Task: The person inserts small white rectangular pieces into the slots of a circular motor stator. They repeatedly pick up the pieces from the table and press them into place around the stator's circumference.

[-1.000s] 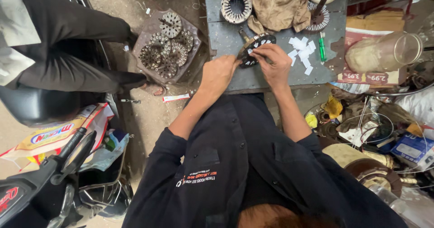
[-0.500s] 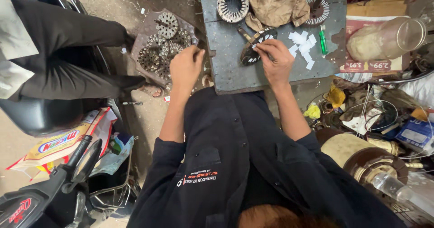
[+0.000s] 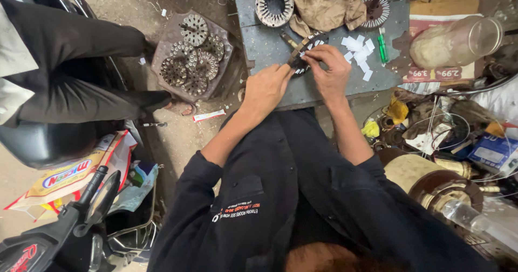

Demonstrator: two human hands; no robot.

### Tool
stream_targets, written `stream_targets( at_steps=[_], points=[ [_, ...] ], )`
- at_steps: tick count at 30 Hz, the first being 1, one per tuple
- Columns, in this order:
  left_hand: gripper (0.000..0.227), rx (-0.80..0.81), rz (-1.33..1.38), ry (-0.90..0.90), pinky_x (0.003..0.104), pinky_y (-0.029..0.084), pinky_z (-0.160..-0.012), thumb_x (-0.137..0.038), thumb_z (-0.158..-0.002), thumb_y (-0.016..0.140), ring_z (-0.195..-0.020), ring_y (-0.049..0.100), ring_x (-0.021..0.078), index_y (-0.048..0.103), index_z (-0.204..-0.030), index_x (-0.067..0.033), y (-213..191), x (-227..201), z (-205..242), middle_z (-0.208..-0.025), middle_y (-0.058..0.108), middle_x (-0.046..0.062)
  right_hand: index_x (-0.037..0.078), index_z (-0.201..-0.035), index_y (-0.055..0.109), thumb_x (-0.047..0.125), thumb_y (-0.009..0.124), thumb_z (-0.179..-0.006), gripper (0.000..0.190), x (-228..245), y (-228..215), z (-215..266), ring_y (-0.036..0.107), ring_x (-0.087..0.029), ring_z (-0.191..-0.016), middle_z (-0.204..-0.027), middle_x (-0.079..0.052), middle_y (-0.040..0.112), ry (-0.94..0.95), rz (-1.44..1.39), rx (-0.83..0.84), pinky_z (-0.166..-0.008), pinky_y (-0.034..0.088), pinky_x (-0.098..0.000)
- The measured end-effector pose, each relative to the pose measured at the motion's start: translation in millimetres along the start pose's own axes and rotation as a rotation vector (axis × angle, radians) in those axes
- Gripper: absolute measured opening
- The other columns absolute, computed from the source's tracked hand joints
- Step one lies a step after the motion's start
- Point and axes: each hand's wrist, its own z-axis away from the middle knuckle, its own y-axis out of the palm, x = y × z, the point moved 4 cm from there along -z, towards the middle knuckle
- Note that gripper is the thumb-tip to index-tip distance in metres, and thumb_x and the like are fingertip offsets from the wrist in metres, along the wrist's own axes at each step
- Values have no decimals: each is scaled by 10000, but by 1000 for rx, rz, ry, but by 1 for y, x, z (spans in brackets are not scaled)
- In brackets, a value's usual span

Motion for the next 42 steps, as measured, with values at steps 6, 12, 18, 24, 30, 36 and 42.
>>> stream_targets(
  at_steps=[6, 12, 18, 24, 30, 36, 42],
  points=[
    [169, -135, -49, -214, 467, 530, -687, -263, -1022, 669, -792, 688, 357, 683, -965, -105, -43, 42, -9, -883, 699, 116, 1, -975, 777, -2, 852, -871, 128, 5, -2, -4, 737, -233, -896, -993, -119, 744, -20, 1, 9, -776, 578, -331],
    [390, 32, 527, -335, 364, 573, -965, -248, -1004, 687, -1120, 744, 238, 647, -1346, -64, -21, 57, -9, -1234, 738, 130, 13, -966, 783, 3, 856, -853, 134, 8, -5, -10, 735, -229, -884, -967, -111, 744, -7, -25, 53, -767, 573, -326],
    [615, 75, 962, -248, 331, 558, -1022, -112, -879, 831, -1178, 665, 172, 581, -1438, -52, 42, 32, -15, -1336, 682, 117, 24, -991, 787, 6, 850, -870, 138, 7, -4, -7, 741, -231, -869, -965, -105, 747, -13, 34, 46, -752, 578, -322],
    [405, 43, 770, -83, 298, 544, -1005, -67, -977, 776, -1149, 698, 150, 679, -1370, -54, 21, 41, -26, -1297, 740, 101, 39, -1014, 790, 67, 808, -914, 105, -41, -70, 3, 739, -253, -822, -976, -111, 759, 329, 91, -182, -698, 559, -336],
    [383, 163, 819, -278, 257, 559, -815, -113, -928, 762, -887, 654, 81, 704, -1305, -76, 13, 40, -39, -1015, 751, 74, 1, -1022, 753, 135, 847, -943, 182, -71, -81, 37, 683, -352, -824, -940, -182, 716, 185, 458, 54, -761, 528, -420],
    [227, 35, 1006, -309, 237, 561, -834, -176, -995, 754, -917, 705, 88, 742, -1143, -4, 33, 40, -50, -1019, 784, 31, -6, -1119, 722, 100, 899, -797, 382, -89, -53, 49, 691, -300, -756, -895, -171, 722, 325, 378, -40, -706, 542, -394],
    [220, -122, 939, -472, 292, 536, -756, -154, -949, 781, -838, 689, 141, 772, -1089, 15, 14, 60, -57, -938, 776, 76, 34, -1113, 747, 55, 877, -834, 308, -95, -64, 49, 724, -151, -800, -901, -108, 765, 540, 181, -78, -736, 567, -303]
  ],
)
